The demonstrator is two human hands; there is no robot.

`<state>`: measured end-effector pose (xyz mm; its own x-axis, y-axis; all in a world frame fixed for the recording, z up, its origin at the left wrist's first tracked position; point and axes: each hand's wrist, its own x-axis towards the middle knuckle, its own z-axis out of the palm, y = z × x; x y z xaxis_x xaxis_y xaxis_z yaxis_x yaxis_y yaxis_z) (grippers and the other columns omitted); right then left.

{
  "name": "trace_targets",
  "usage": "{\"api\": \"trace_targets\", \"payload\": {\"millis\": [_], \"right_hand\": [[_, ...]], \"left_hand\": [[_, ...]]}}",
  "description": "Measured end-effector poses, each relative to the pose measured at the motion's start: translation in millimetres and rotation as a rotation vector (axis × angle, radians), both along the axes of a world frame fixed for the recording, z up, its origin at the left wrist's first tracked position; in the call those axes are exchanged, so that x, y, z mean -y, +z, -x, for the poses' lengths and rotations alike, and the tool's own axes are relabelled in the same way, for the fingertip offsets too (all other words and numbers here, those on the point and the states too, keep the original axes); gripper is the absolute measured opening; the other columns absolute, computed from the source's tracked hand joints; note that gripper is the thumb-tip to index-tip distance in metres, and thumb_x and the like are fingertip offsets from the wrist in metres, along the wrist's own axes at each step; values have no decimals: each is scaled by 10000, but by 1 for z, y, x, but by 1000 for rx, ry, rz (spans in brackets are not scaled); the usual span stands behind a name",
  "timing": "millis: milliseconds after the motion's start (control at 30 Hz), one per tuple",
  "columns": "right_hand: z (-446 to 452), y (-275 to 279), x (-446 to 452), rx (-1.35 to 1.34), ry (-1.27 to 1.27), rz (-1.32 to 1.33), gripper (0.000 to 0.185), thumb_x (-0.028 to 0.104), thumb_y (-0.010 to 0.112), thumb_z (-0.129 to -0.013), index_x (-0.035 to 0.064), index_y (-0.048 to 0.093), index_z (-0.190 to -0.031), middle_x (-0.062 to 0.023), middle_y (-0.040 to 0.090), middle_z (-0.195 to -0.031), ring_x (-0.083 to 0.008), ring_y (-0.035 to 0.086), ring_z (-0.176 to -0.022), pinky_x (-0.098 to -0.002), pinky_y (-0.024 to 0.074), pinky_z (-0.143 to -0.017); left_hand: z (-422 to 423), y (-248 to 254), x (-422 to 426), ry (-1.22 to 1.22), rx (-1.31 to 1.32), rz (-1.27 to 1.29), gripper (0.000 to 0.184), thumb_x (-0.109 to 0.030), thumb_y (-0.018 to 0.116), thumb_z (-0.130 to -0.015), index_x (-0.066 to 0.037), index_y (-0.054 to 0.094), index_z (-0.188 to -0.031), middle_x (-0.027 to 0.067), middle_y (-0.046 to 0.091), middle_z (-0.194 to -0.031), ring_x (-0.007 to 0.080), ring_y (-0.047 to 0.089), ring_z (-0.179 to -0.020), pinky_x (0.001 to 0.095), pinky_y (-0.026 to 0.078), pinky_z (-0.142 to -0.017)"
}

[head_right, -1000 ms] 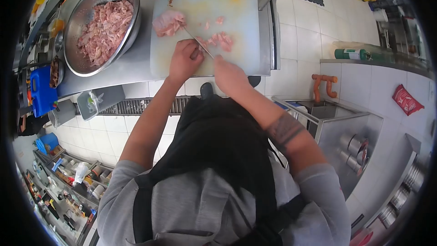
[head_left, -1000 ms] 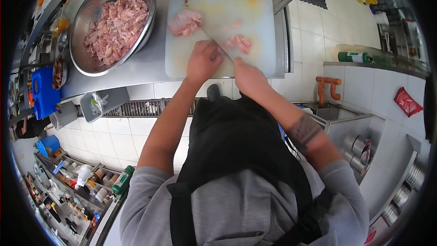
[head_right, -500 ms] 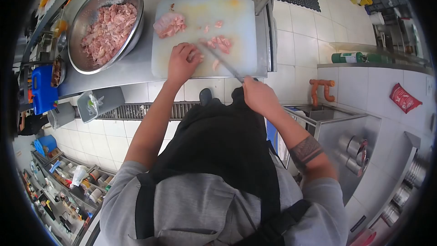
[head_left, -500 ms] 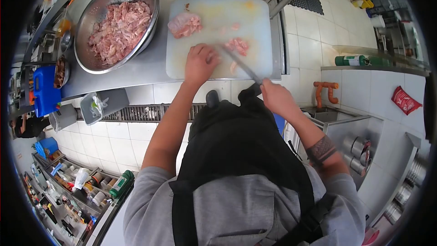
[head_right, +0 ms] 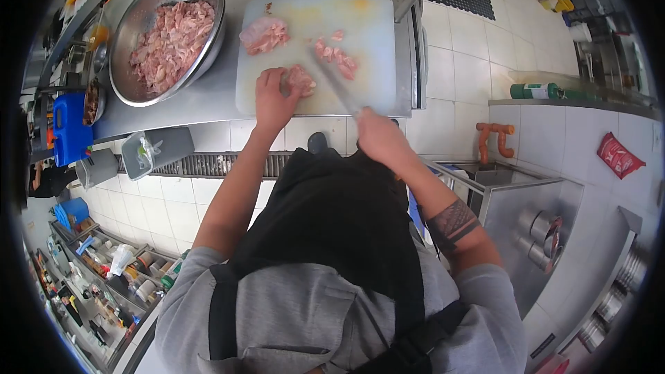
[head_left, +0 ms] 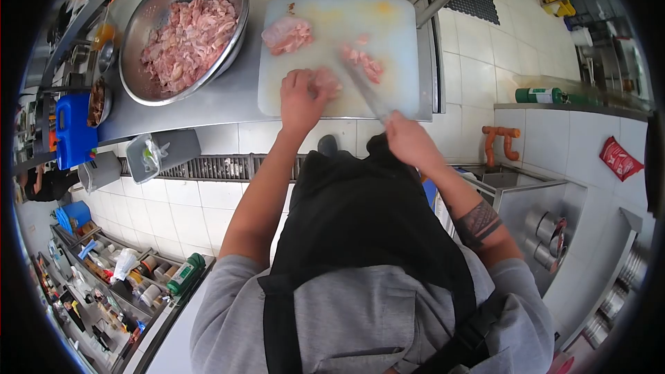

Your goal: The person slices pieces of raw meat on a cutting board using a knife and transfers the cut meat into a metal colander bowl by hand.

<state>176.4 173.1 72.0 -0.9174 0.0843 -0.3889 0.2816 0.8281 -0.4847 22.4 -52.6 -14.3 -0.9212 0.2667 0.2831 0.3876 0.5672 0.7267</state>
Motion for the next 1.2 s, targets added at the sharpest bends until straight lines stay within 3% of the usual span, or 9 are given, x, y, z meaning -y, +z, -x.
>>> {"api": "trace_targets", "payload": {"millis": [200,300,367,500,567,600,667,1033,1200], "right_hand": [[-7,9,2,4,-119,-14,253,239,507,-1091,-7,558,-1106,-334,709,-895,-558,688,-901,-658,526,-823],[-7,-8,5,-23,-126,78,258,245,521,-1087,-9,563,-1103,-336,706,-898,-562,680,-908,-651,524,-834],[-3,-9,-7,-12,-200,65,262,244,527,-1084,-14,566,-1099,-337,706,-901,-562,679,-909,-647,524,-838],[-9,-3,-28,-10,-262,33,265,250,537,-1083,-13,568,-1087,-338,701,-893,-563,670,-894,-648,513,-813],[-17,-2,-28,-11,-248,32,265,260,542,-1085,-4,562,-1072,-336,695,-881,-569,661,-885,-654,503,-793],[-22,-1,-24,-25,-244,18,262,261,542,-1085,0,552,-1076,-338,690,-860,-570,662,-862,-659,503,-775],[-27,7,-14,-38,-240,3,259,262,542,-1086,3,542,-1080,-340,685,-838,-571,662,-840,-664,502,-757],[-41,59,-3,156,-108,-33,219,182,481,-1084,-31,532,-1104,-317,719,-869,-535,709,-851,-642,550,-783],[12,-5,10,84,-123,11,174,92,451,-1035,-46,526,-1113,-336,721,-942,-550,702,-923,-645,539,-819]], "left_hand": [[12,29,-10,-110,-58,308,399,-230,861,-799,-5,699,-1086,156,669,-1120,354,649,-988,459,554,-881],[19,49,-19,-173,391,303,376,-224,864,-807,3,702,-1060,137,717,-998,320,694,-885,441,572,-815],[17,58,-23,-180,707,-199,374,-208,847,-831,8,696,-1096,125,738,-909,283,723,-819,418,583,-784],[16,42,-39,-234,743,-431,339,-164,803,-866,12,687,-1132,126,746,-963,241,730,-845,391,585,-801],[9,63,-45,-182,579,36,317,-120,763,-892,-2,690,-1177,134,735,-1048,291,719,-958,410,581,-879],[6,54,-44,-182,579,34,317,-120,763,-892,-2,690,-1177,134,735,-1048,291,719,-958,410,581,-879],[0,28,-41,-142,-1,225,312,-112,734,-895,-11,701,-1188,139,710,-1150,333,669,-1102,433,556,-965],[7,26,-57,-450,42,112,299,-105,747,-862,-8,724,-1144,150,707,-1162,364,653,-1110,462,555,-977],[9,30,-54,-510,63,70,314,-109,775,-845,-2,730,-1136,156,711,-1177,376,658,-1121,466,563,-964]]}}
